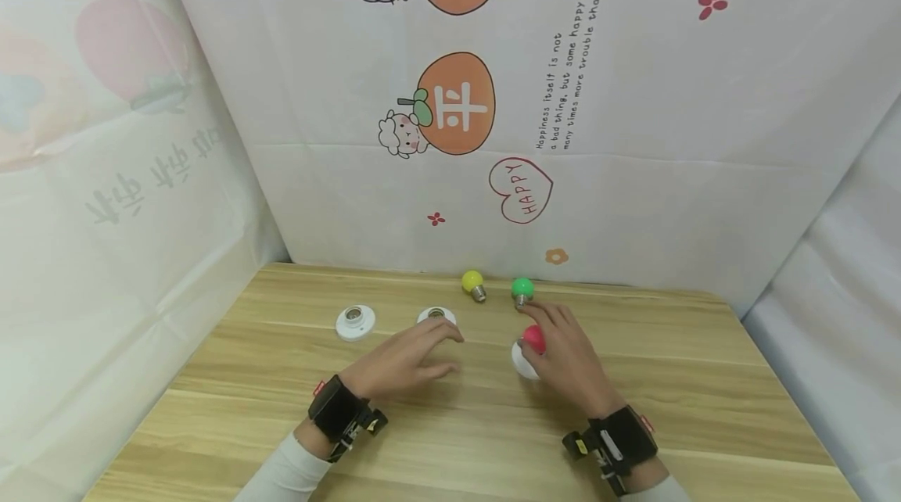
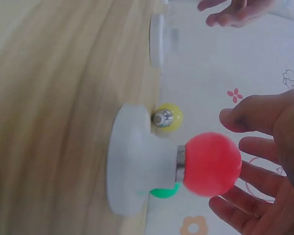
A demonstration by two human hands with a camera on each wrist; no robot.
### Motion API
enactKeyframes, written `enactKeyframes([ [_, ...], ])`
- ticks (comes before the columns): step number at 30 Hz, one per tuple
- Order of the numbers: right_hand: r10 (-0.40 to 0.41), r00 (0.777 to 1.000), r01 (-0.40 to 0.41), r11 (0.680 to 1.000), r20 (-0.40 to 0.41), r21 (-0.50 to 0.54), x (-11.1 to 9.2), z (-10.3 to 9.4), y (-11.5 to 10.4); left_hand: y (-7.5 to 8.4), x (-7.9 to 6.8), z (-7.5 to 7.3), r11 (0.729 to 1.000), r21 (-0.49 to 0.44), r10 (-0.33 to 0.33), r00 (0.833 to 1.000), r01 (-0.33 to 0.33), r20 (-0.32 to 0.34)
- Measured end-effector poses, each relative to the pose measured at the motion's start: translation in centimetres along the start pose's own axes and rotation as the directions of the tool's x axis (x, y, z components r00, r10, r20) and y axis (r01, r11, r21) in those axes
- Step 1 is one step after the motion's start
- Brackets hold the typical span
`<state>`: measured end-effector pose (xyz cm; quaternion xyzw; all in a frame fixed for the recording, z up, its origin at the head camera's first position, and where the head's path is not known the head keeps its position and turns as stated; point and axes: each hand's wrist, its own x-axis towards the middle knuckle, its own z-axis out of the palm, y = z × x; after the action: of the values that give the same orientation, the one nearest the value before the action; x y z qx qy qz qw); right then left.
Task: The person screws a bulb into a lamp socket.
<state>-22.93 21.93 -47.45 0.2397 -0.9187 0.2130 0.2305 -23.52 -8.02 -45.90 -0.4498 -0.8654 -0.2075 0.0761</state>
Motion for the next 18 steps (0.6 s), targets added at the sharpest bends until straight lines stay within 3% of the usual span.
enactKeyframes([
  [8, -0.02, 0.999, 0.021, 1.0, 0.04, -0.018, 1.8, 0.0, -0.2, -1.5, 0.3, 0.7, 0.999, -0.008, -0.043, 0.999, 0.043, -0.031],
  [18, -0.021, 0.997, 0.024, 0.999, 0.074, -0.041, 3.9, 0.7, 1.3, -3.6, 1.1, 2.3, 0.993, -0.04, -0.111, 0.991, 0.109, -0.072],
])
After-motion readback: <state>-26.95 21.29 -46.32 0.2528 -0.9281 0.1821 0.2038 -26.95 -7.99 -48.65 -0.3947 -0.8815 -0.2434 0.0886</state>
